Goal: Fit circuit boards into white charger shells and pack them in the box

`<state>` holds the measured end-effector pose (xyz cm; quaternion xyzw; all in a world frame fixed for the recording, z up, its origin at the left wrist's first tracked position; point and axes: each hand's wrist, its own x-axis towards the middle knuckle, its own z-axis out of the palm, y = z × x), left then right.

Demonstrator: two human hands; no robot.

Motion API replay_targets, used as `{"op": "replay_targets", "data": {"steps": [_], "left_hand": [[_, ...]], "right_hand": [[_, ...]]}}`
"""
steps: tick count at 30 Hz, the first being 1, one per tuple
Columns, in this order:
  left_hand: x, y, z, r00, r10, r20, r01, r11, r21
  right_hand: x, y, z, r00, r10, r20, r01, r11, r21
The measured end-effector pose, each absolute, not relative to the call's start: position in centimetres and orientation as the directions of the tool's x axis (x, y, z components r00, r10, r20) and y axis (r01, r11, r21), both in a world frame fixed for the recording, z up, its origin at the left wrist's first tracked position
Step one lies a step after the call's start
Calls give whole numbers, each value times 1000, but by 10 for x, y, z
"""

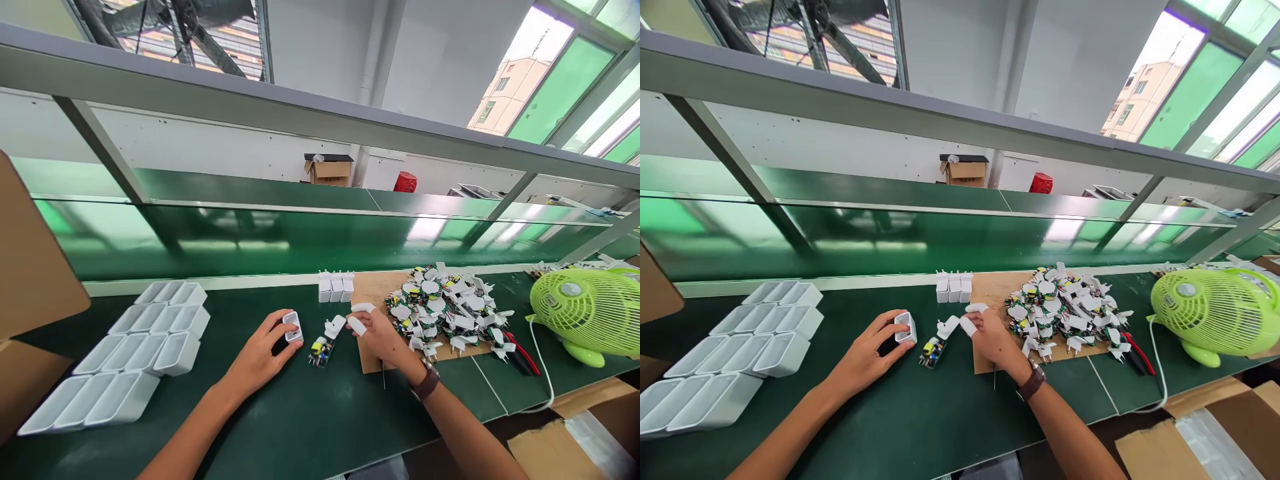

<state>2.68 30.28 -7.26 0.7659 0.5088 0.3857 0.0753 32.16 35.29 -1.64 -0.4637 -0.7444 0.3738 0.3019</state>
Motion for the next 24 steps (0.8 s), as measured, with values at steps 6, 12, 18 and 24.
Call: {"op": "replay_targets", "data": {"steps": [6, 12, 18, 24], "left_hand": [[30, 303, -75, 195, 839, 508, 700, -482, 527], [37, 300, -75, 224, 826, 518, 687, -510, 518], [35, 301, -72, 213, 832, 512, 688, -500, 526], [28, 302, -73, 154, 880, 448, 691, -421, 588]], "right_hand": [[378, 306, -7, -411, 911, -20, 899, 402, -177], [389, 302, -33, -406, 913, -24, 914, 407, 6], [353, 310, -12, -625, 771, 123, 765, 636, -103], [293, 322, 7, -931, 364, 28, 350, 912, -215]]}}
